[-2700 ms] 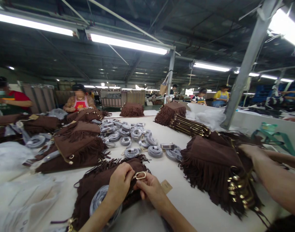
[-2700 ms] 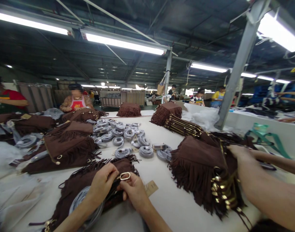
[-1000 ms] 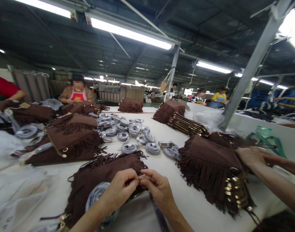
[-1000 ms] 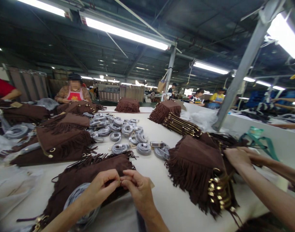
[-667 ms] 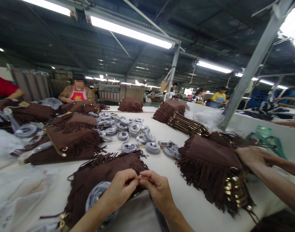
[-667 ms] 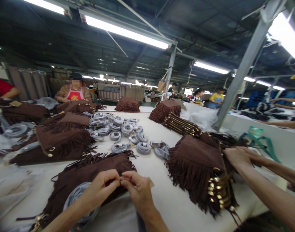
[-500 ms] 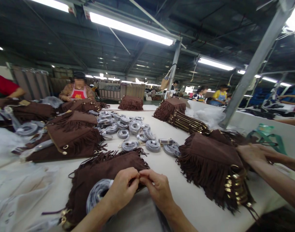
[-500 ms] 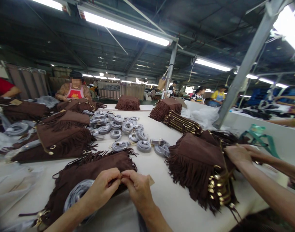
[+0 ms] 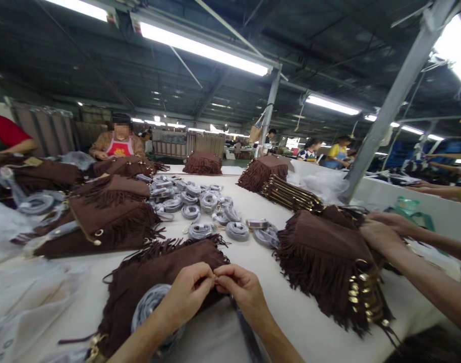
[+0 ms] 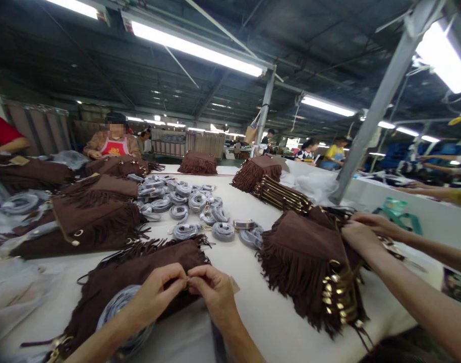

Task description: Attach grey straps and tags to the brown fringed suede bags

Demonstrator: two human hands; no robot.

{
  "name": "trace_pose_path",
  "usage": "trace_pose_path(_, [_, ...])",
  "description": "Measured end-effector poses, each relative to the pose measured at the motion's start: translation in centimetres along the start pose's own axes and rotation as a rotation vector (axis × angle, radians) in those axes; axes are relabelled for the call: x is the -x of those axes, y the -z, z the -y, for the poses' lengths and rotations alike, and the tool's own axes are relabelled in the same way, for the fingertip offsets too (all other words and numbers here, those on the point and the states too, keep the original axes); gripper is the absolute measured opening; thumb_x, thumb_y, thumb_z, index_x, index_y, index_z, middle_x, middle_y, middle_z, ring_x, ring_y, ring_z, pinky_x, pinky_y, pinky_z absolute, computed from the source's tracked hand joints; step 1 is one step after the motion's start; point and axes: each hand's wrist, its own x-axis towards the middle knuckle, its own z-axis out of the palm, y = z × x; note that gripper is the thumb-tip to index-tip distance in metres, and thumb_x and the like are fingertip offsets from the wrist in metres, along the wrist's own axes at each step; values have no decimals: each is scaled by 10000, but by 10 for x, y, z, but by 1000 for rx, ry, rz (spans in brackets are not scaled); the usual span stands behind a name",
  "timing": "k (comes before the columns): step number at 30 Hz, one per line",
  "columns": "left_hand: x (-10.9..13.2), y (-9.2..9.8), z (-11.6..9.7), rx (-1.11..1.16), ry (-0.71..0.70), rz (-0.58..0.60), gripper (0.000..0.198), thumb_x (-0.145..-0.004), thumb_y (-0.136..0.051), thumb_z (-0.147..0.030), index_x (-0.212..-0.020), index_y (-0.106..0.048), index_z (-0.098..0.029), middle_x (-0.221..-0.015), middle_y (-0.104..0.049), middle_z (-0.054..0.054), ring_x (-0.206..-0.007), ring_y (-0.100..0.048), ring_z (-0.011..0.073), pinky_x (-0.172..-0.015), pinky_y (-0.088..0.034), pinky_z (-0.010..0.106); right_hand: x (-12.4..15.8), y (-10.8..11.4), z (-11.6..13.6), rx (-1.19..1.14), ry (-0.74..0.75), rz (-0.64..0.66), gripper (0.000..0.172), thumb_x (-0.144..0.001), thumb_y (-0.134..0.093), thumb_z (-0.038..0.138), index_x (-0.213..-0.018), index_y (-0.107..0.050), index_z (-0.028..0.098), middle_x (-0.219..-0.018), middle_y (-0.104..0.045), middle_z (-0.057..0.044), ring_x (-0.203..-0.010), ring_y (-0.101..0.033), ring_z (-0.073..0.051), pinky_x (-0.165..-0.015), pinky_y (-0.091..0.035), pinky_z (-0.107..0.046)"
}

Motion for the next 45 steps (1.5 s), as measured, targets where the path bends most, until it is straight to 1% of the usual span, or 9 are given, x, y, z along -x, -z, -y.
trace_pose_path(15, [0, -7, 5, -35, 27, -39, 228, -822, -440, -239, -632, -550, -175, -660, -578, 3, -656, -518, 146, -616, -368, 233, 2, -1, 1, 493, 429, 45, 143, -864, -533, 170, -740, -603, 189, -717, -599, 4, -657, -573, -132, -614, -467, -219])
trace_pose_path(19, [-9, 19, 6, 68, 142, -11, 285, -841, -388, -311, -881, -633, -172, -740, -581, 7, -674, -537, 156, -604, -423, 236, 13, -4, 15, 639, 569, 32, 180, -924, -457, 166, -925, -633, 201, -875, -652, -42, -774, -624, -151, -656, -502, -218])
trace_pose_path(22, [-11, 50, 8, 4, 217, -51, 323, -807, -353, -265, -990, -599, -166, -782, -583, 10, -686, -552, 165, -615, -448, 253, 32, -22, 29, 883, 772, 213, 245, -928, -413, 106, -969, -623, 224, -942, -685, -35, -857, -645, -153, -744, -497, -223])
trace_pose_path(26, [1, 81, 13, -233, 241, 82, 253, -727, -349, -179, -824, -582, -182, -714, -585, -3, -685, -552, 168, -627, -428, 256, 54, -61, 25, 1290, 798, 554, 142, -869, -539, 151, -997, -583, 193, -901, -687, -22, -633, -635, -153, -471, -444, -217])
trace_pose_path(30, [28, 91, 21, -362, 204, 197, 268, -734, -339, -166, -800, -598, -187, -820, -651, 18, -803, -586, 186, -746, -445, 285, 54, -84, 18, 1502, 747, 566, 347, -828, -570, 128, -1169, -504, 133, -883, -677, -54, -573, -613, -188, -388, -385, -253])
trace_pose_path(35, [59, 93, 16, -325, 198, 236, 324, -853, -347, -267, -1042, -593, -174, -1064, -656, 61, -1010, -593, 208, -922, -442, 323, 56, -59, 56, 1062, 525, 524, 373, -792, -659, 198, -1151, -566, 240, -941, -682, -9, -759, -629, -169, -650, -475, -237])
trace_pose_path(40, [78, 75, 1, -605, 143, 300, 474, -789, -580, -352, -1219, -542, -157, -1320, -530, 137, -1216, -487, 297, -1047, -370, 422, 74, -8, 92, 413, 53, 362, 313, -831, -626, 389, -1097, -586, 230, -822, -571, 3, -679, -538, -135, -573, -461, -220])
trace_pose_path(42, [80, 66, 1, -751, 135, 297, 473, -738, -630, -268, -1191, -565, -145, -1336, -515, 160, -1237, -464, 336, -1045, -371, 458, 82, 10, 96, 264, -3, 338, 368, -823, -631, 490, -1070, -579, 222, -841, -559, -11, -730, -549, -154, -620, -489, -253])
trace_pose_path(45, [77, 62, 7, -845, 87, 281, 234, -833, -471, -149, -1012, -622, -154, -1115, -633, 133, -1040, -600, 294, -904, -475, 425, 95, 25, 91, 273, 44, 344, 330, -845, -611, 517, -1015, -597, 234, -821, -583, -20, -744, -568, -169, -674, -490, -289])
